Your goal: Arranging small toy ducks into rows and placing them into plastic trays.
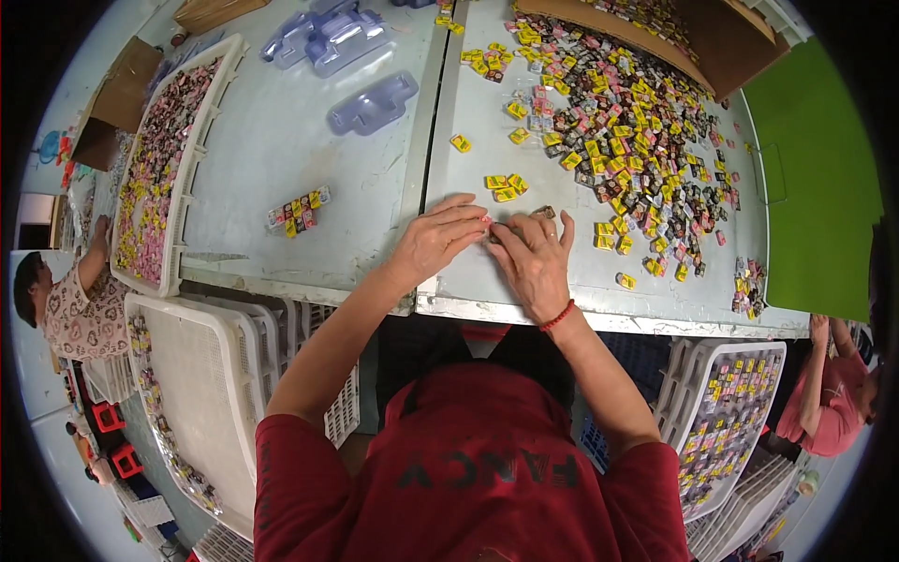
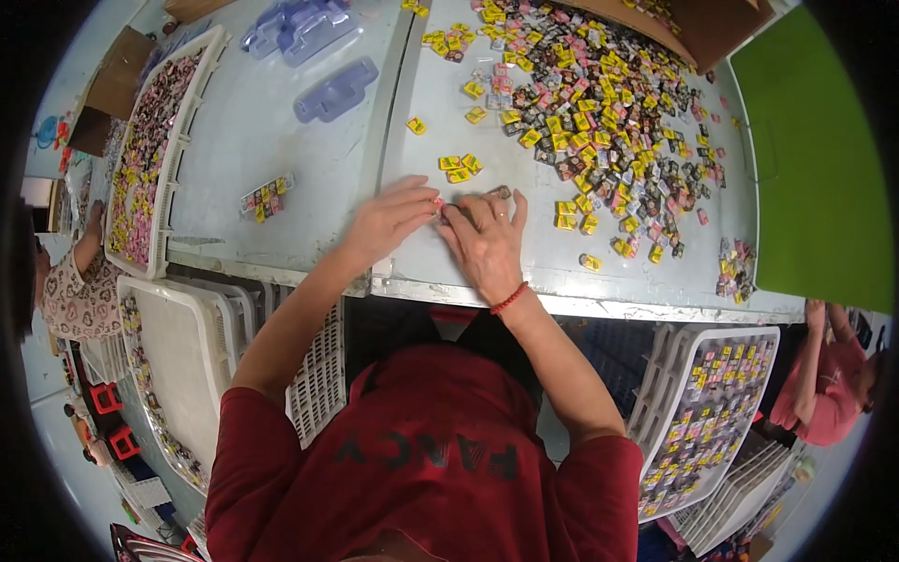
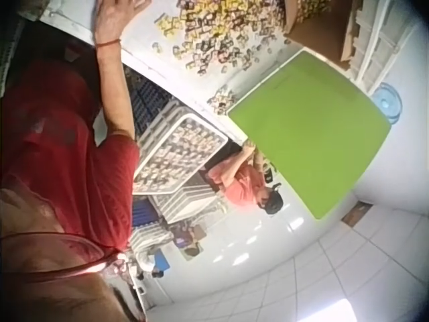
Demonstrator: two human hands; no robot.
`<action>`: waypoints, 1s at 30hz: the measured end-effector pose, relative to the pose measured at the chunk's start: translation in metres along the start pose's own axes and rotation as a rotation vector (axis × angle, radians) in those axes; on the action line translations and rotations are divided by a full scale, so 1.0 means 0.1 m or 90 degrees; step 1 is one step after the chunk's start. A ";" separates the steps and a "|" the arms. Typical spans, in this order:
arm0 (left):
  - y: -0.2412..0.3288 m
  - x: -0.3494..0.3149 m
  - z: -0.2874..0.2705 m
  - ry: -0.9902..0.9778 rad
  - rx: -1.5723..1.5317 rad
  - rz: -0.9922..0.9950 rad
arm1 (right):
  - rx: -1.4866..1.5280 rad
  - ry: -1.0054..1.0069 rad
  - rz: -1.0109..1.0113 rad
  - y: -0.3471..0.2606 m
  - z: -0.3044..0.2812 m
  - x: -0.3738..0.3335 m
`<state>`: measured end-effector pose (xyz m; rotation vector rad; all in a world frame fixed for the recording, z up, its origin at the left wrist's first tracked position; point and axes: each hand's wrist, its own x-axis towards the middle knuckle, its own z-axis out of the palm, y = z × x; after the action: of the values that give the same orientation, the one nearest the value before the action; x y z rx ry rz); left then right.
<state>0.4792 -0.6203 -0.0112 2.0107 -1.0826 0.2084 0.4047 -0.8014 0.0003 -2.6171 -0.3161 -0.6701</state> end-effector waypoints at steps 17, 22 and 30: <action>-0.37 0.60 0.00 -0.204 0.120 0.054 | 0.026 -0.103 -0.093 0.75 0.01 0.43; -0.27 0.81 -0.03 -0.317 0.130 0.035 | 0.022 -0.106 -0.067 0.76 -0.01 0.41; -0.34 0.61 0.04 -0.153 0.132 0.037 | -0.014 -0.047 -0.041 0.66 0.02 0.36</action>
<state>0.5415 -0.6515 -0.0039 2.2335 -1.3171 0.1150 0.4573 -0.8545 -0.0055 -2.6671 -0.4187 -0.6019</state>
